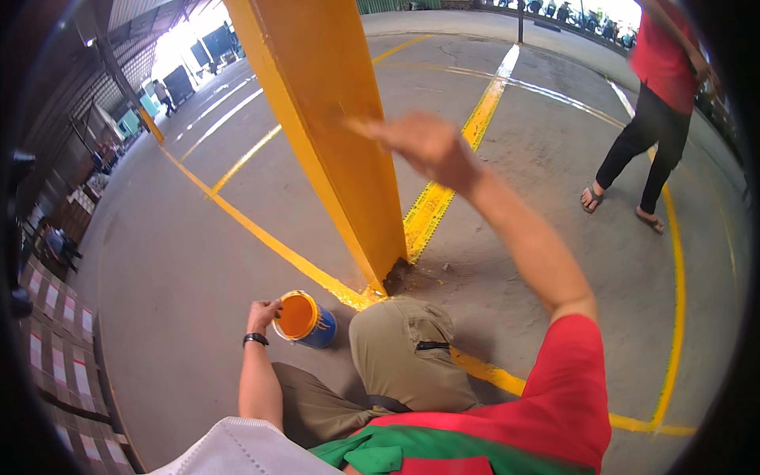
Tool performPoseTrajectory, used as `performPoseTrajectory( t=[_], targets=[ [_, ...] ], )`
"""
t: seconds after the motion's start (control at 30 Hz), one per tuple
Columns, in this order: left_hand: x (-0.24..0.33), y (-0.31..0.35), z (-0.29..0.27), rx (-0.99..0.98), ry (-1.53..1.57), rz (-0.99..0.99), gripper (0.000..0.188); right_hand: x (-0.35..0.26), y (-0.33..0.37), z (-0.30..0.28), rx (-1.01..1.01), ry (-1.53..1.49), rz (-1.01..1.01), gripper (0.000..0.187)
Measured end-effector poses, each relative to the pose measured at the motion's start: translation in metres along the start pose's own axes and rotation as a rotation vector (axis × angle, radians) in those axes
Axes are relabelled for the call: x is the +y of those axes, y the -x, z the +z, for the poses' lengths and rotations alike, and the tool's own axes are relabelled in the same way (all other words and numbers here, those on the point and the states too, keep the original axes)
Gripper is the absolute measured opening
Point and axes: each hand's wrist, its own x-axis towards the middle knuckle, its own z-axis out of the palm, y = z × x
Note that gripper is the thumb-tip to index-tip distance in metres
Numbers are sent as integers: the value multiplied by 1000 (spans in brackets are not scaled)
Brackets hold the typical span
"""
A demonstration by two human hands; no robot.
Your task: The person kneels and paints the base of a metal column yellow using a paintbrush and a small paint can. They repeatedly dip the brush into the can and apply paint to the column's lower section and adjacent floor markings.
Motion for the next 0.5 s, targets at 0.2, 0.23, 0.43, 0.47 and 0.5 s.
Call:
performPoseTrajectory(
  t=[0.2,0.23,0.43,0.47,0.5],
  targets=[
    [-9,-7,4,-2,-18,-17,32,-8,11,-30,-145,31,-58,30],
    [-11,-7,4,15,-17,-17,33,-1,-8,-38,-106,135,21,30],
    [-6,-6,6,29,-27,84,31,40,-120,-22,125,312,-95,40],
    [-6,-5,6,39,4,76,31,29,-113,-13,102,264,-84,41],
    [-6,-2,5,52,7,37,31,14,-101,-9,103,271,-138,41]
  ],
)
